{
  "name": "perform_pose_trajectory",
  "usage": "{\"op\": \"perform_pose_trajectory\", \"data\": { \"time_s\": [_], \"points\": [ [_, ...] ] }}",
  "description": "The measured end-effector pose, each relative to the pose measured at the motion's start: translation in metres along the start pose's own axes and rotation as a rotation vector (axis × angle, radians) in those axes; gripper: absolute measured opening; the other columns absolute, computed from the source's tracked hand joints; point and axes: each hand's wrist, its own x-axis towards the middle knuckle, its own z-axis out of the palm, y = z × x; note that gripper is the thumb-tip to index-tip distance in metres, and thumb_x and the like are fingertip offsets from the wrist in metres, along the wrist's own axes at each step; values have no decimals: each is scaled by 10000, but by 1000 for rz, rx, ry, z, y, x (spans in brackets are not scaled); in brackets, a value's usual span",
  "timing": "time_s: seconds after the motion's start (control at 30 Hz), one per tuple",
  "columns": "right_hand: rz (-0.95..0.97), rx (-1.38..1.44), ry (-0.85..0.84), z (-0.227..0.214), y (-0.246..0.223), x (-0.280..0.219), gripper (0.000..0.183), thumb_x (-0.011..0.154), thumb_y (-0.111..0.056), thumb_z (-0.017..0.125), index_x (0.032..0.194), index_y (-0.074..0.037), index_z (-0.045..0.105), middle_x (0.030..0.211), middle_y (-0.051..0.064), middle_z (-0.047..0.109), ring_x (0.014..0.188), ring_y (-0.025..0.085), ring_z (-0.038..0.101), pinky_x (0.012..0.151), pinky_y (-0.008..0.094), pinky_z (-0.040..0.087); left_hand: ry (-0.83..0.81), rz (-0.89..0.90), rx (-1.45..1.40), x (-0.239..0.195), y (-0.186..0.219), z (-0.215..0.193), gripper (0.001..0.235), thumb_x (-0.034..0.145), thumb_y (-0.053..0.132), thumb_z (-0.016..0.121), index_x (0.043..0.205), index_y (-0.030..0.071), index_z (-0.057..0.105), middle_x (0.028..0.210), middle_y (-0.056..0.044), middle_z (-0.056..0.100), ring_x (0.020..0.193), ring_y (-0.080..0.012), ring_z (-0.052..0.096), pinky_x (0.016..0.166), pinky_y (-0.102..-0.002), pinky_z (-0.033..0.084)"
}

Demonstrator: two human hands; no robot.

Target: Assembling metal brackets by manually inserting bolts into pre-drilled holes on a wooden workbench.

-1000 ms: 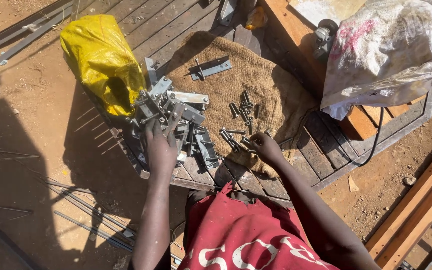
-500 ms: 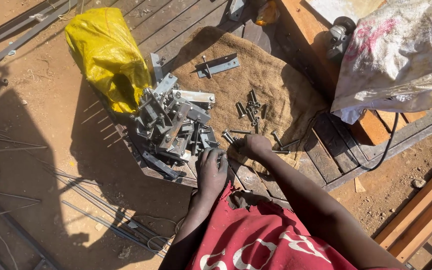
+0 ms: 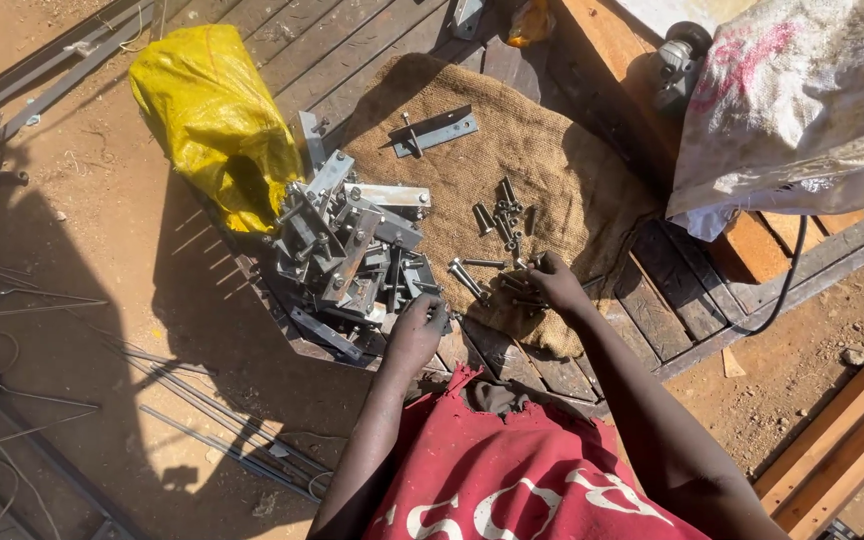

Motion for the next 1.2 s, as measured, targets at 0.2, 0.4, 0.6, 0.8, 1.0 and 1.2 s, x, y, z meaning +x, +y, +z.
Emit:
{"op": "perform_pose_trajectory", "data": {
  "time_s": [0.2,0.4,0.6,0.8,1.0,1.2],
  "points": [
    [-12,-512,-169,3,-4,20,442,921,-288,629,1262,-14,568,1146,368,664,1175,547,602,1000,623,458,-87,-99,28,-18,-8,14,151,925,151,636,989,41,717,966,-229,710,1045,-422,669,923,-484,515],
    [-127,-960,71,12,1,62,319,910,-498,676,1001,-195,721,1120,90,675,1061,380,681,888,543,536,-132,-233,60,-5,-48,30,173,929,257,651,989,114,727,1025,-155,730,1093,-347,681,932,-436,534],
    [-147,-734,241,27,-40,76,317,915,-353,689,1170,-189,597,1127,100,579,1003,427,683,867,569,572,-85,-119,45,23,-41,25,194,897,161,641,1026,35,712,962,-235,707,1033,-439,671,914,-505,525],
    [-288,-935,298,41,-7,117,231,856,-245,676,1019,-109,585,1015,93,593,794,378,729,680,492,619,22,43,103,100,8,16,164,919,166,616,1026,75,700,948,-199,689,1010,-402,676,870,-469,541],
    [-453,-928,253,25,-2,116,391,748,-203,760,1041,-71,538,1068,127,578,803,398,724,672,486,629,109,157,121,238,69,12,163,945,233,575,1024,114,655,924,-119,654,988,-353,679,849,-470,545],
    [-593,-800,256,22,40,139,431,697,-258,799,1019,-110,555,952,104,519,816,399,670,686,483,568,223,186,642,335,99,0,302,922,239,648,1213,163,617,1180,-59,591,1167,-271,557,976,-474,482]
  ]
}}
